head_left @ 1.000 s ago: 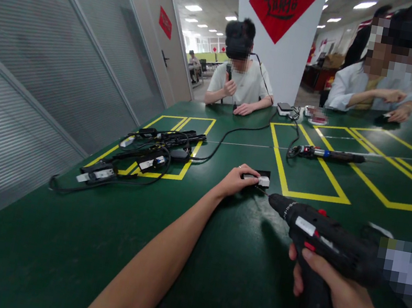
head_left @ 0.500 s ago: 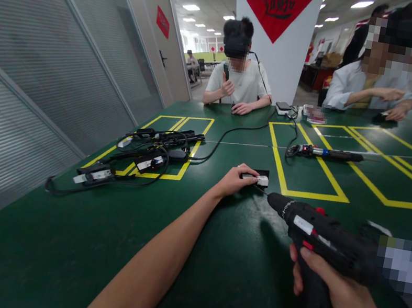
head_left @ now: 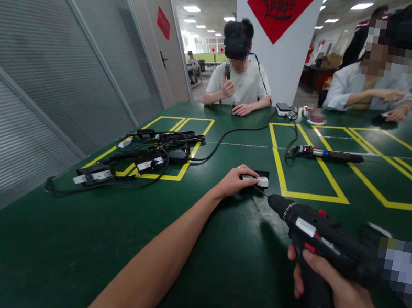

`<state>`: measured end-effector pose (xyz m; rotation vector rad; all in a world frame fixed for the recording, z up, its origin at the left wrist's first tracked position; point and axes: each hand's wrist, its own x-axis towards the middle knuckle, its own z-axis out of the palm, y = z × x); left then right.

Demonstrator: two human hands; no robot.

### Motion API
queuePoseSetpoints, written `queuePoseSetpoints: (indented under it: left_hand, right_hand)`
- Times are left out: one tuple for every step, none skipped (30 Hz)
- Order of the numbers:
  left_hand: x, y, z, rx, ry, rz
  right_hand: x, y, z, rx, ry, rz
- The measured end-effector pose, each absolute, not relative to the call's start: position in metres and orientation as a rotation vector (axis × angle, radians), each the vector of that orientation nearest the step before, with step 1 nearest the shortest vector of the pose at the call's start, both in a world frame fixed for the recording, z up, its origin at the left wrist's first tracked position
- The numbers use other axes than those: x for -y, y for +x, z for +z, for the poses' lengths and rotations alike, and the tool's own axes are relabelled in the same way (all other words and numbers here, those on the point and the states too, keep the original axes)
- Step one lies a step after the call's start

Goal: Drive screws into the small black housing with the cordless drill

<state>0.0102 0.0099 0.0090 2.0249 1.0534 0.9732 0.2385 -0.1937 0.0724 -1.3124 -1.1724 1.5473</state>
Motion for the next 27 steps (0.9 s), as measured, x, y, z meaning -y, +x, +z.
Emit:
queuePoseSetpoints:
  left_hand:
    - [-0.010, 0.010, 0.009, -1.050, 2.025, 0.975]
    - [-0.010, 0.010, 0.009, -1.046, 2.025, 0.977]
    - [-0.010, 0.010, 0.010, -1.042, 2.026, 0.978]
    - [-0.009, 0.010, 0.010, -1.041, 2.027, 0.978]
    - [-0.009, 0.010, 0.010, -1.042, 2.027, 0.977]
    - [-0.010, 0.010, 0.010, -1.043, 2.027, 0.978]
    - [-0.010, 0.010, 0.009, -1.041, 2.027, 0.978]
    - [-0.010, 0.009, 0.009, -1.036, 2.027, 0.981]
    - [-0.010, 0.009, 0.008, -1.030, 2.027, 0.987]
    - [-0.010, 0.009, 0.008, -1.025, 2.026, 0.992]
    - [-0.010, 0.010, 0.008, -1.022, 2.025, 0.995]
    - [-0.010, 0.010, 0.008, -1.023, 2.023, 0.997]
    - [-0.010, 0.010, 0.008, -1.027, 2.022, 0.997]
    - [-0.010, 0.010, 0.008, -1.032, 2.021, 0.995]
    - [-0.009, 0.010, 0.008, -1.037, 2.022, 0.992]
    - [-0.009, 0.010, 0.009, -1.041, 2.023, 0.990]
    - [-0.009, 0.010, 0.009, -1.043, 2.025, 0.987]
    - [-0.009, 0.010, 0.009, -1.043, 2.027, 0.987]
    - [-0.009, 0.010, 0.009, -1.040, 2.030, 0.987]
    - [-0.010, 0.010, 0.008, -1.035, 2.033, 0.990]
    - [-0.010, 0.010, 0.008, -1.030, 2.033, 0.992]
    - [-0.011, 0.010, 0.007, -1.026, 2.032, 0.994]
    - [-0.011, 0.010, 0.007, -1.022, 2.030, 0.995]
    - [-0.011, 0.009, 0.006, -1.019, 2.028, 0.995]
    - [-0.012, 0.009, 0.006, -1.017, 2.027, 0.993]
    - [-0.012, 0.009, 0.005, -1.016, 2.026, 0.993]
    - [-0.012, 0.009, 0.005, -1.017, 2.027, 0.993]
  right_hand:
    - [0.194, 0.238, 0.072, 1.167, -1.312, 1.548]
    - [0.194, 0.238, 0.072, 1.159, -1.313, 1.550]
    - [0.195, 0.238, 0.072, 1.149, -1.315, 1.547]
    - [0.195, 0.238, 0.072, 1.142, -1.313, 1.549]
    - [0.194, 0.238, 0.072, 1.139, -1.308, 1.555]
    - [0.194, 0.238, 0.072, 1.138, -1.305, 1.568]
    - [0.193, 0.239, 0.071, 1.143, -1.302, 1.581]
    - [0.192, 0.240, 0.071, 1.153, -1.301, 1.590]
    - [0.190, 0.241, 0.071, 1.169, -1.305, 1.593]
    - [0.189, 0.243, 0.071, 1.195, -1.309, 1.591]
    - [0.188, 0.245, 0.071, 1.221, -1.319, 1.582]
    - [0.187, 0.247, 0.071, 1.247, -1.327, 1.575]
    - [0.186, 0.249, 0.071, 1.262, -1.336, 1.571]
    - [0.185, 0.250, 0.071, 1.268, -1.346, 1.566]
    - [0.185, 0.251, 0.071, 1.269, -1.353, 1.561]
    - [0.185, 0.251, 0.072, 1.267, -1.361, 1.557]
    - [0.185, 0.251, 0.073, 1.267, -1.369, 1.551]
    - [0.185, 0.250, 0.073, 1.273, -1.377, 1.545]
    - [0.185, 0.250, 0.074, 1.282, -1.384, 1.539]
    - [0.186, 0.249, 0.074, 1.295, -1.388, 1.535]
    - [0.186, 0.249, 0.075, 1.305, -1.391, 1.533]
    - [0.186, 0.249, 0.075, 1.312, -1.396, 1.529]
    - [0.187, 0.249, 0.075, 1.316, -1.399, 1.527]
    - [0.187, 0.249, 0.075, 1.319, -1.403, 1.527]
    - [0.187, 0.250, 0.075, 1.320, -1.406, 1.525]
    - [0.187, 0.250, 0.075, 1.322, -1.407, 1.524]
    - [0.187, 0.250, 0.075, 1.323, -1.406, 1.523]
